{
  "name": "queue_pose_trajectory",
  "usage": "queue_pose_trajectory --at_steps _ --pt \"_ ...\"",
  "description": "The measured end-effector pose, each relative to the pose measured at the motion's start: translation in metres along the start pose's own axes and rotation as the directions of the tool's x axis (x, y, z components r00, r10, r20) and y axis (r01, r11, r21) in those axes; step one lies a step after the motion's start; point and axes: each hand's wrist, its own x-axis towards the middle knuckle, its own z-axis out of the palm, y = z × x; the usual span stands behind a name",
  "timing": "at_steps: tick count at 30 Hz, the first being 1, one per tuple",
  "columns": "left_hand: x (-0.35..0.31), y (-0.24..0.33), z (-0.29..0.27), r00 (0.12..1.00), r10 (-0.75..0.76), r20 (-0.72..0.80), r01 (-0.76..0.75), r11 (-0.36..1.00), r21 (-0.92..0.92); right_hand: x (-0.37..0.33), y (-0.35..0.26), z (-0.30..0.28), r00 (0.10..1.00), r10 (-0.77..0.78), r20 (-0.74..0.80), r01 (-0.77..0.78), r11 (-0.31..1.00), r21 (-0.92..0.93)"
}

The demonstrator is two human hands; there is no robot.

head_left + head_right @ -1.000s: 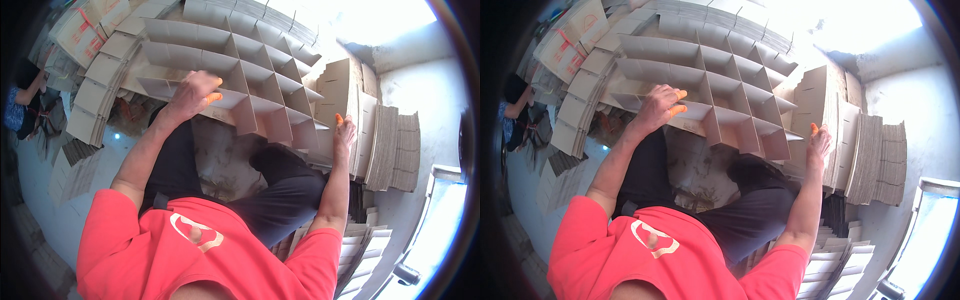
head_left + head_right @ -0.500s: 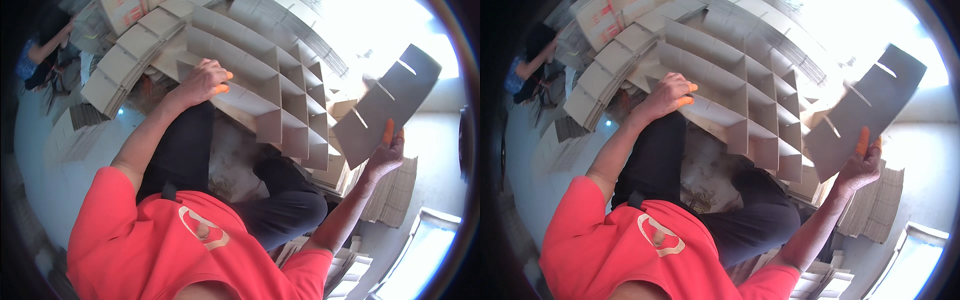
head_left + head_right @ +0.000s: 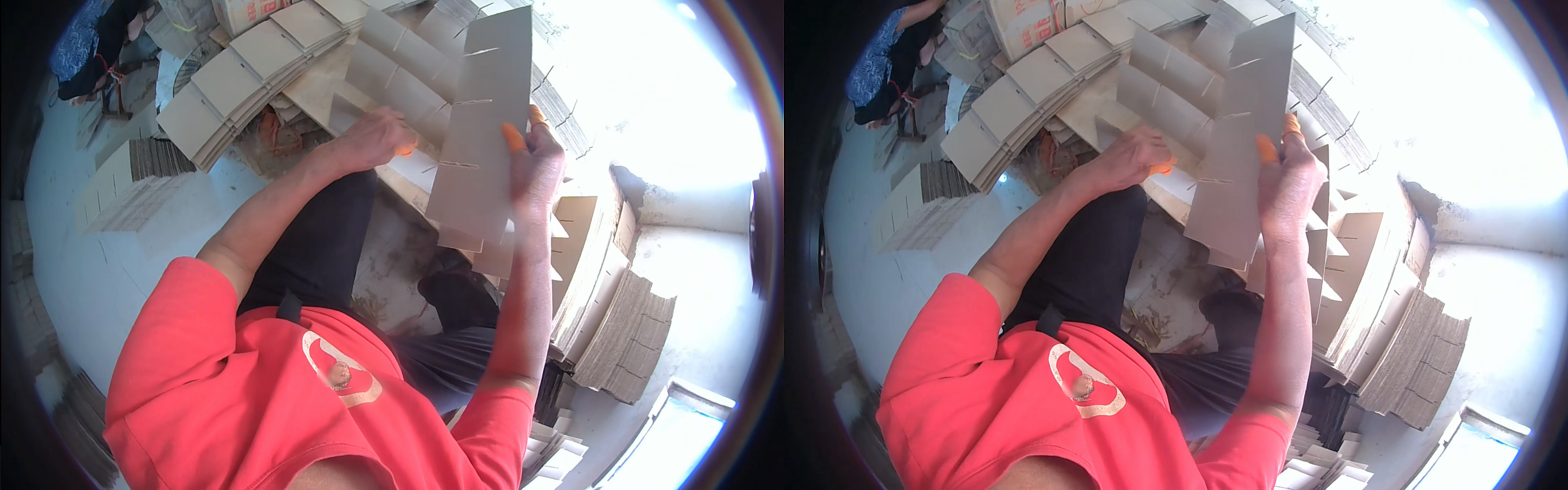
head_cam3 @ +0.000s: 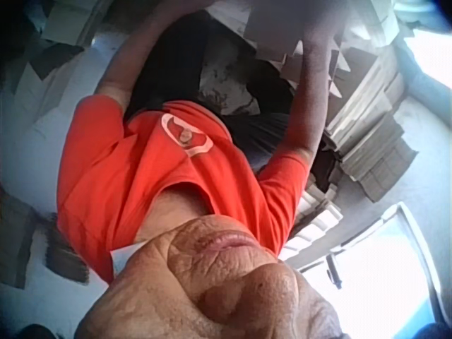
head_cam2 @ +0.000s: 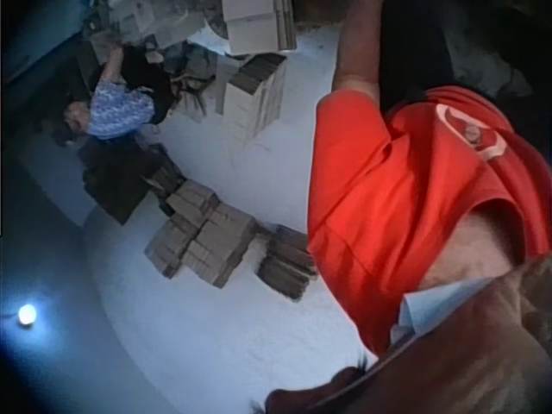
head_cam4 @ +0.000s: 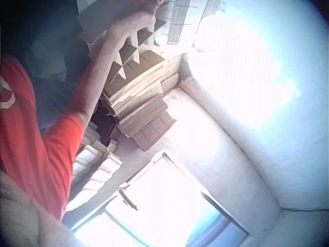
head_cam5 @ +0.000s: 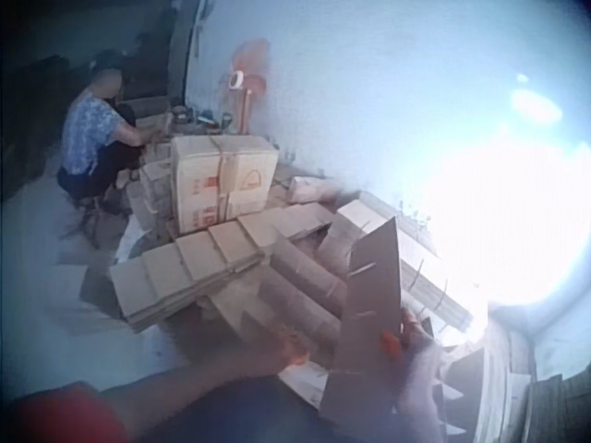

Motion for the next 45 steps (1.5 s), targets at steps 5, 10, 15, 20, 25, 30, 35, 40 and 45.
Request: queue_pose_trajectory --at_steps 5,10,15,20,25,30,35,40,45 --pt "0.006 -0.002 0.002 1.0 0.005 0.01 -0.005 1.0 0.011 0.005 0.003 0.018 0.991 -0.051 0.124 0.059 0.997 -0.056" --pt "0.011 -0.004 0.005 0.999 -0.031 0.017 0.031 0.999 0.007 0.015 0.022 0.042 0.975 -0.203 0.086 0.199 0.978 0.056" --pt "0.011 -0.007 0.005 0.999 -0.049 -0.005 0.049 0.998 -0.026 0.02 0.013 0.064 0.936 -0.084 0.342 0.127 0.986 -0.105" --pt "0.016 -0.005 0.007 0.997 -0.06 0.057 0.06 0.998 -0.005 0.012 0.028 0.089 0.914 -0.14 0.38 0.232 0.95 -0.209" --pt "0.018 -0.01 0.009 0.996 -0.049 0.073 0.05 0.999 -0.014 -0.006 0.027 0.075 0.941 -0.214 0.264 0.29 0.909 -0.298" --pt "0.022 0.014 -0.007 1.0 -0.008 0.02 0.009 0.999 -0.047 -0.031 0.078 0.019 0.972 -0.228 -0.054 0.193 0.911 -0.364" --pt "0.028 0.035 0.005 0.975 0.133 0.178 -0.154 0.982 0.111 -0.053 0.194 -0.08 0.964 0.029 -0.263 -0.2 0.73 -0.654" --pt "0.036 0.035 0.0 0.939 0.114 0.323 -0.147 0.986 0.08 -0.085 0.221 -0.128 0.859 0.485 -0.163 -0.439 0.533 -0.724" --pt "0.026 0.039 0.001 0.99 0.079 0.119 -0.084 0.995 0.043 -0.102 0.276 -0.138 0.911 0.407 -0.071 -0.344 0.652 -0.676"
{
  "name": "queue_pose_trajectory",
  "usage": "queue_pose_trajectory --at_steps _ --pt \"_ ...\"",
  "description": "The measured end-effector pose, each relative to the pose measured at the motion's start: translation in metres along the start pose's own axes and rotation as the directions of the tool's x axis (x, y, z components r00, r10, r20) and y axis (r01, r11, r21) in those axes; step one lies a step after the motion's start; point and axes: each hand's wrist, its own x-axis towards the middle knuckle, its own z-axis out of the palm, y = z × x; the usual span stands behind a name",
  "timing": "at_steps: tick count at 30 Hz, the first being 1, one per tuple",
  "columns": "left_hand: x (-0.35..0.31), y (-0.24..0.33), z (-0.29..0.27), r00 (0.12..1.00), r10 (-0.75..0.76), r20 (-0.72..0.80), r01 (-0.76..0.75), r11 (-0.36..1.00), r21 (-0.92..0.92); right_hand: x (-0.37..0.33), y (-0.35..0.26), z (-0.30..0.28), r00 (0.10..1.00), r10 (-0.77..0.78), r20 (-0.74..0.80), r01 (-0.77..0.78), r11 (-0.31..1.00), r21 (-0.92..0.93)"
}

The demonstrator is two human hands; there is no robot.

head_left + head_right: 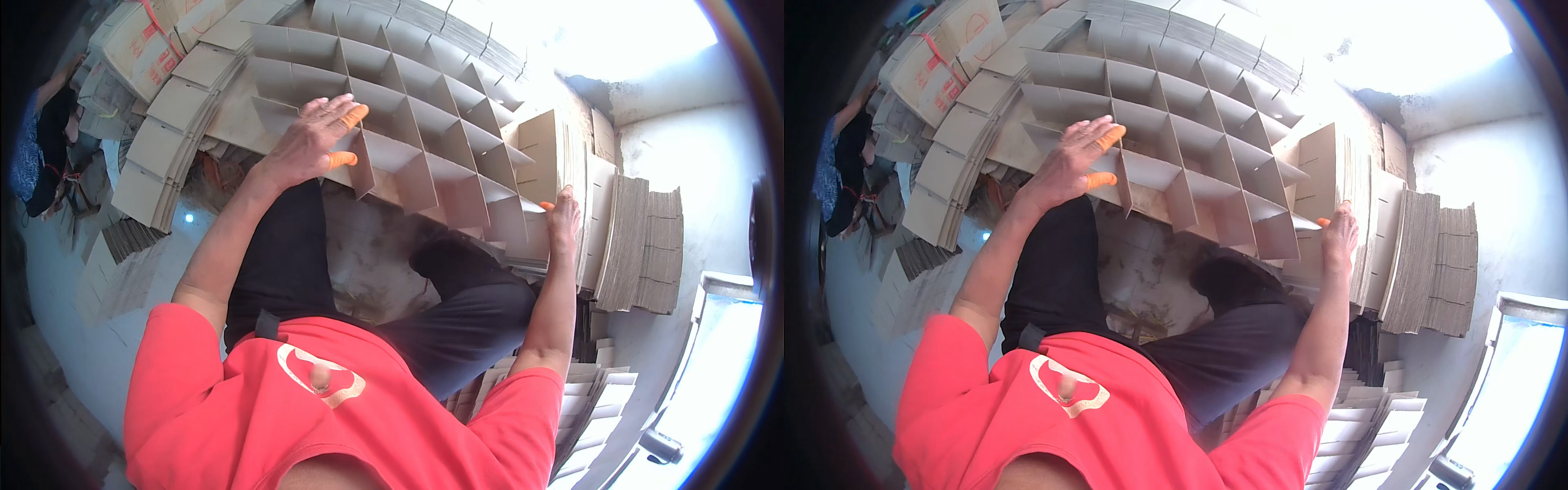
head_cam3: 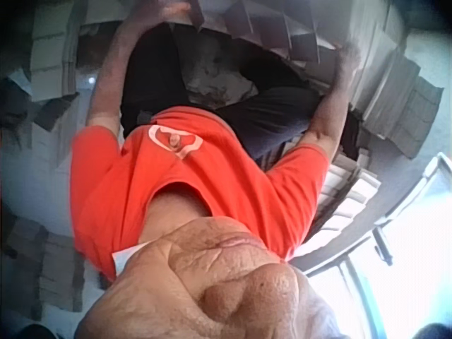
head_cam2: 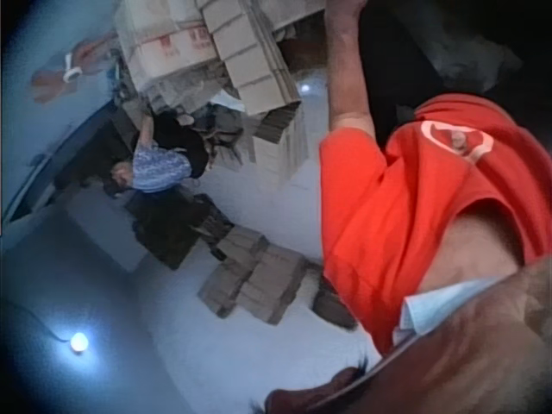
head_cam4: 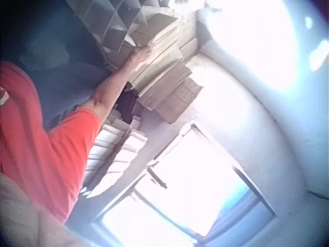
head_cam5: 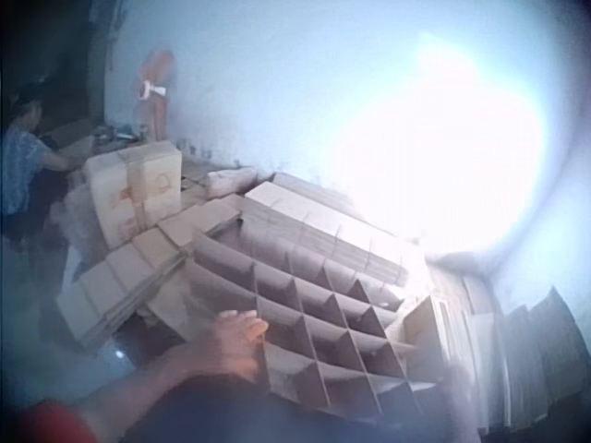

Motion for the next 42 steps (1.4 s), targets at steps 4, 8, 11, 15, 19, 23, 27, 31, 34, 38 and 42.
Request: queue_pose_trajectory --at_steps 4,8,11,15,19,23,27,31,34,38,42 --pt "-0.009 -0.004 -0.006 0.993 -0.066 -0.093 0.067 0.998 0.01 0.004 0.007 0.004 0.995 0.016 -0.099 -0.008 0.996 0.084" --pt "-0.012 -0.012 -0.016 0.99 -0.101 -0.098 0.105 0.994 0.035 0.007 0.01 0.002 0.97 0.163 -0.181 -0.141 0.981 0.13" --pt "-0.019 -0.019 -0.024 0.983 -0.111 -0.148 0.12 0.991 0.055 0.01 0.005 -0.015 0.845 0.263 -0.465 -0.086 0.926 0.367" --pt "-0.037 -0.04 -0.035 0.969 -0.175 -0.175 0.197 0.973 0.118 0.009 -0.08 -0.095 0.579 0.038 -0.814 0.281 0.928 0.243" --pt "-0.043 -0.05 -0.037 0.957 -0.22 -0.191 0.242 0.965 0.099 -0.003 -0.182 -0.124 0.877 -0.039 -0.479 0.442 0.454 0.774" --pt "-0.046 -0.059 -0.03 0.943 -0.255 -0.216 0.281 0.955 0.098 -0.015 -0.278 -0.11 0.804 -0.43 -0.412 0.59 0.481 0.649" --pt "-0.049 -0.069 -0.025 0.927 -0.301 -0.226 0.311 0.95 0.013 -0.027 -0.345 -0.101 0.848 -0.459 -0.266 0.489 0.482 0.727" --pt "-0.048 -0.075 -0.02 0.918 -0.285 -0.276 0.3 0.954 0.009 -0.031 -0.379 -0.098 0.812 -0.487 -0.322 0.566 0.519 0.64" --pt "-0.045 -0.077 -0.018 0.922 -0.246 -0.3 0.269 0.962 0.038 -0.034 -0.393 -0.101 0.809 -0.521 -0.272 0.571 0.585 0.576" --pt "-0.044 -0.077 -0.021 0.924 -0.245 -0.294 0.264 0.964 0.024 -0.027 -0.403 -0.086 0.799 -0.55 -0.243 0.584 0.613 0.533" --pt "-0.043 -0.077 -0.021 0.915 -0.261 -0.308 0.262 0.964 -0.036 -0.023 -0.413 -0.079 0.783 -0.601 -0.157 0.576 0.607 0.548"
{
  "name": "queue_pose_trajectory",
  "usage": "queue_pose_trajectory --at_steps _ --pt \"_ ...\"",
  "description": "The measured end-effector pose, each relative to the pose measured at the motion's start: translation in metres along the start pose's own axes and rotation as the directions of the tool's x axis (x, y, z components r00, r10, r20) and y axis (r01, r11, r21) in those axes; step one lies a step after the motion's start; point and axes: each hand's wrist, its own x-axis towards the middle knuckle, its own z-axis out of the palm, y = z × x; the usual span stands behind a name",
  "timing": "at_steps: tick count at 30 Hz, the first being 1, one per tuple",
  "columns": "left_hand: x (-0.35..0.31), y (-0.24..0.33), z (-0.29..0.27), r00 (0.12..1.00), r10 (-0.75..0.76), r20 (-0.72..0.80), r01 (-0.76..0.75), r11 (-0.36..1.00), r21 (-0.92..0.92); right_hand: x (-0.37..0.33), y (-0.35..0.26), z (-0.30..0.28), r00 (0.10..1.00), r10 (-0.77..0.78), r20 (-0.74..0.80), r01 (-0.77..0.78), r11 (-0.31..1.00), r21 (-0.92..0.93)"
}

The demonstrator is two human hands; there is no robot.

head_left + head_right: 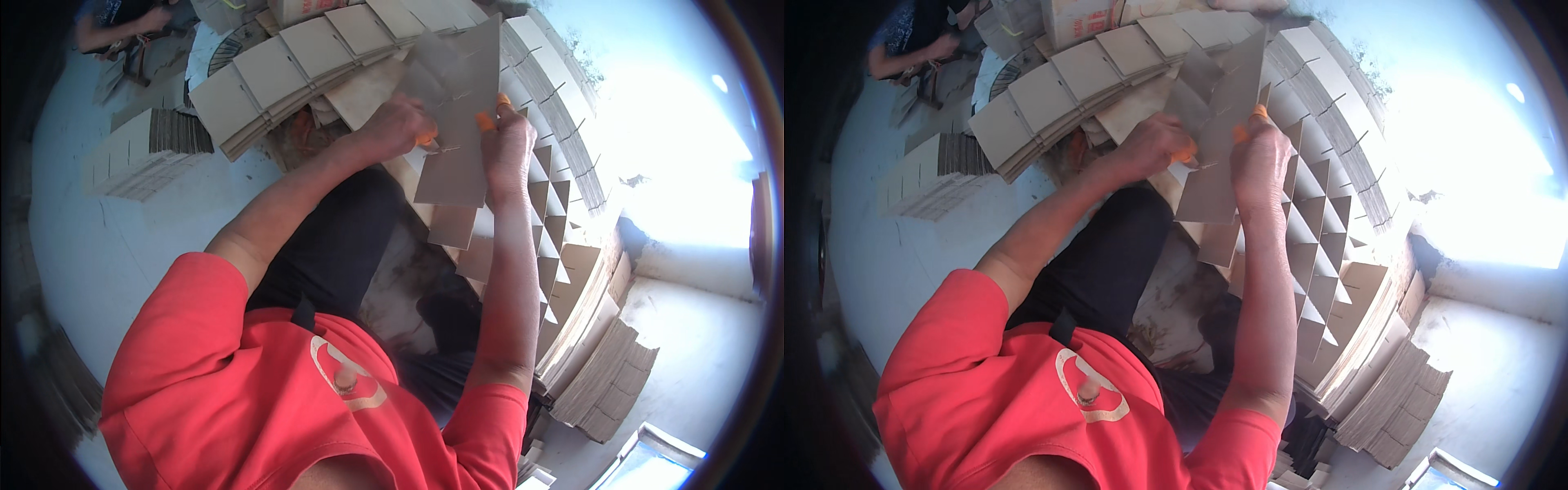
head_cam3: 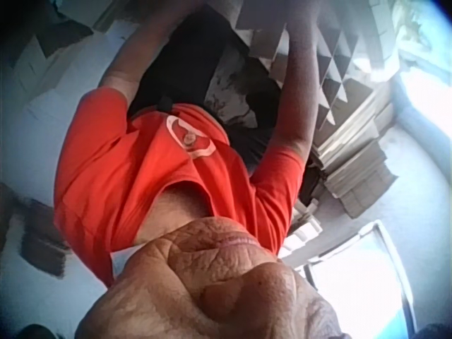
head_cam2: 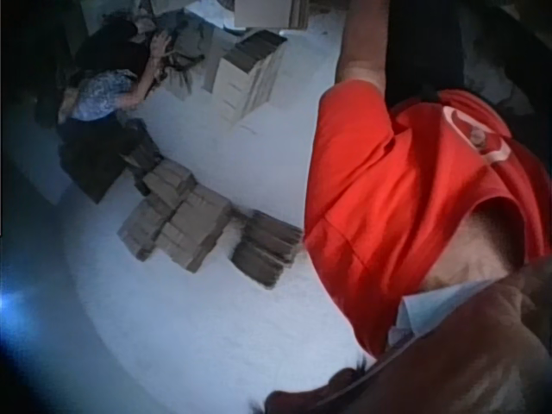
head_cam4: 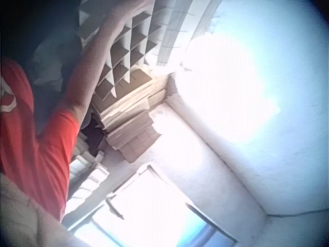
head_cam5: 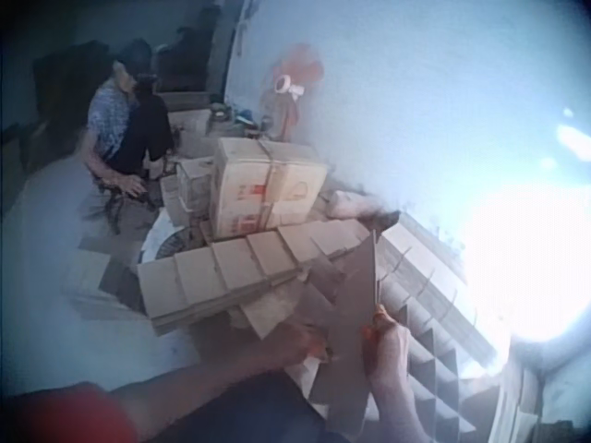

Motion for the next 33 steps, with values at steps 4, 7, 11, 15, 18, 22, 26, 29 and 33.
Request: queue_pose_trajectory --at_steps 4,7,11,15,18,22,26,29,33 --pt "0.002 -0.003 0.006 0.999 -0.03 -0.037 0.028 0.998 -0.056 0.009 0.009 0.019 0.995 -0.073 0.063 0.075 0.996 -0.038" --pt "0.003 -0.002 0.008 0.997 -0.074 0.025 0.076 0.995 -0.07 0.013 0.018 0.039 0.99 -0.105 0.091 0.108 0.994 -0.03" --pt "0.005 -0.003 0.01 0.997 -0.073 0.003 0.073 0.994 -0.078 0.011 0.019 0.053 0.975 -0.157 0.159 0.173 0.981 -0.087" --pt "0.009 0.001 0.011 0.996 -0.083 0.023 0.084 0.994 -0.064 0.014 0.021 0.053 0.956 -0.101 0.277 0.145 0.979 -0.143" --pt "0.009 -0.004 0.014 0.996 -0.082 0.023 0.084 0.994 -0.065 0.016 0.014 0.049 0.943 -0.058 0.327 0.103 0.987 -0.122" --pt "0.014 -0.004 0.016 0.998 -0.056 0.029 0.06 0.99 -0.13 0.032 0.025 0.047 0.915 -0.068 0.398 0.132 0.982 -0.134" --pt "0.017 0.003 0.007 1.0 0.003 0.014 -0.002 0.996 -0.089 0.039 0.033 0.025 0.973 0.054 0.225 -0.032 0.994 -0.101" --pt "0.018 0.005 -0.005 0.987 0.154 0.038 -0.156 0.986 0.057 0.04 0.089 0.022 0.954 0.183 -0.237 -0.246 0.931 -0.27" --pt "0.04 0.001 0.013 0.952 0.234 0.199 -0.25 0.967 0.057 0.011 0.19 -0.011 0.855 0.499 -0.139 -0.496 0.709 -0.502"
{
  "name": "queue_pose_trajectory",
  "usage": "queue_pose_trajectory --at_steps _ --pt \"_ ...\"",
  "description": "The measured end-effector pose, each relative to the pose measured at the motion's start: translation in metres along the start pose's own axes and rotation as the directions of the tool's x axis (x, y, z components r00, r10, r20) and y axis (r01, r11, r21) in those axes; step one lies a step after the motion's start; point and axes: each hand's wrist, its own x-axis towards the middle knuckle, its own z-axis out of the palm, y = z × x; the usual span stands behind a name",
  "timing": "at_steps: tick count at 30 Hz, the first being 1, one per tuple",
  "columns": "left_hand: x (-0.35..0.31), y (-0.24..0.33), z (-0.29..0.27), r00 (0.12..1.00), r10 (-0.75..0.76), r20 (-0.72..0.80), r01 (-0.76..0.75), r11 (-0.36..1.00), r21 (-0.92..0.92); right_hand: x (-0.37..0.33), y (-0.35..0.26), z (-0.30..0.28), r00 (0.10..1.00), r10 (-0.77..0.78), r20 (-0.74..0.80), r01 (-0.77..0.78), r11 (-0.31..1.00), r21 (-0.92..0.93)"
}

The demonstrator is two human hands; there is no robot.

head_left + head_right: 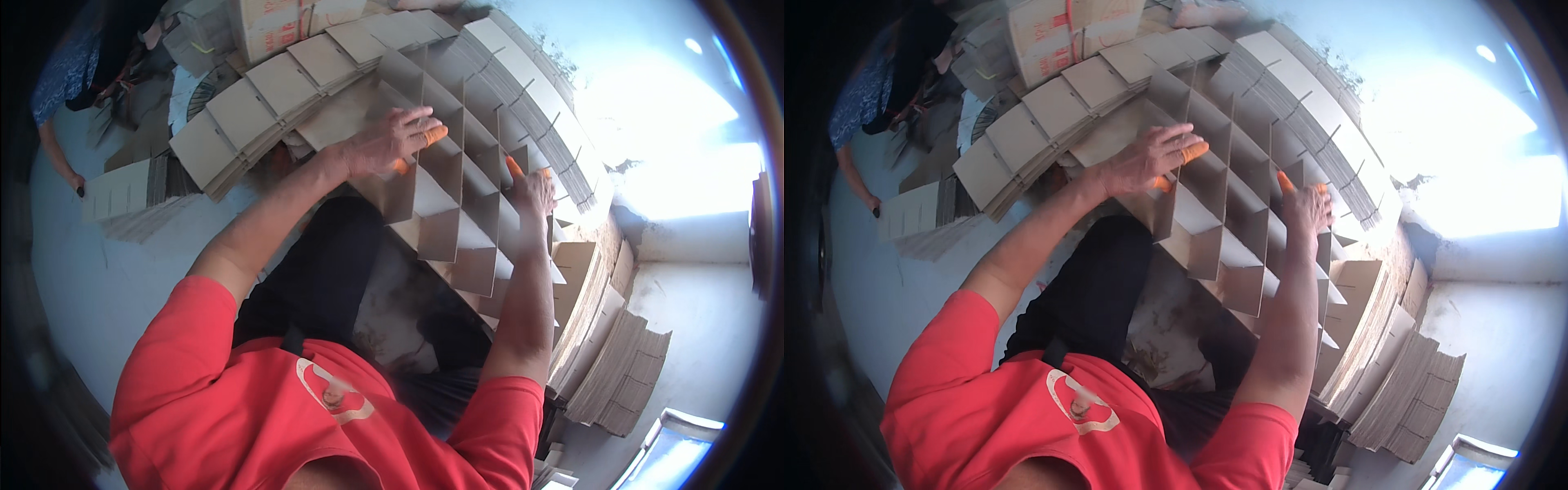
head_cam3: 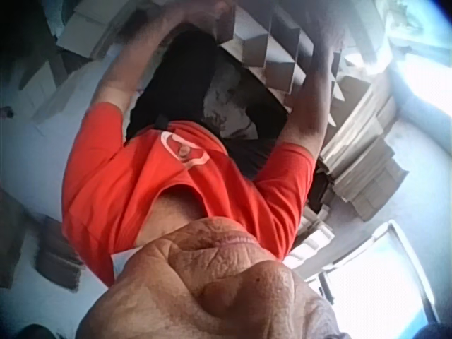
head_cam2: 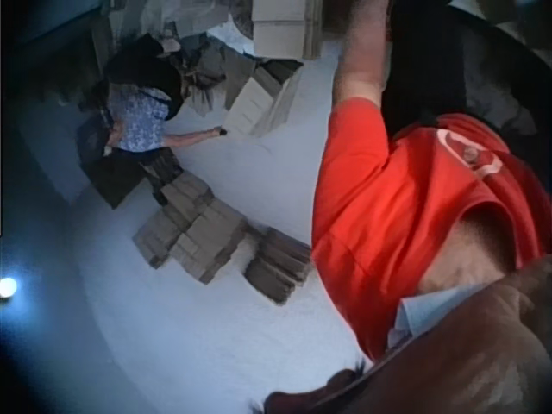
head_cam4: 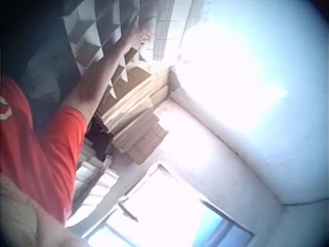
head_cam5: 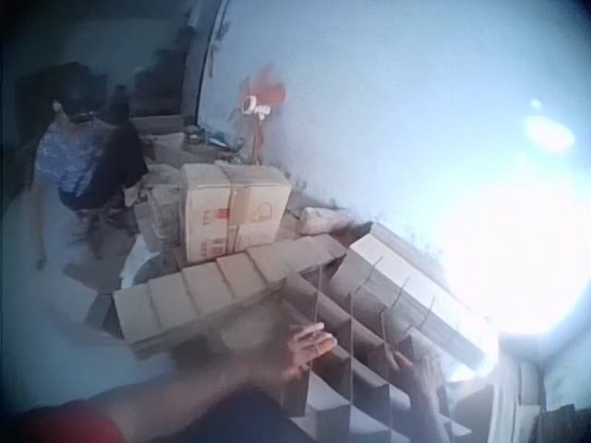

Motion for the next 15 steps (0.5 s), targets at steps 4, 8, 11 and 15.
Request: queue_pose_trajectory --at_steps 4,8,11,15 --pt "0.031 -0.024 0.022 0.994 0.019 0.11 -0.018 1.0 -0.014 -0.047 0.024 -0.013 0.931 -0.336 0.142 0.262 0.887 0.381" --pt "0.077 -0.023 0.045 0.965 0.064 0.255 -0.063 0.998 -0.01 -0.105 0.021 -0.001 0.84 -0.53 -0.117 0.489 0.646 0.586" --pt "0.098 -0.026 0.062 0.931 0.031 0.363 -0.033 0.999 -0.002 -0.115 0.021 -0.012 0.838 -0.545 0.024 0.458 0.727 0.511" --pt "0.11 -0.001 0.022 0.968 0.156 0.194 -0.135 0.984 -0.119 -0.141 0.011 -0.085 0.857 -0.511 -0.067 0.515 0.846 0.136"
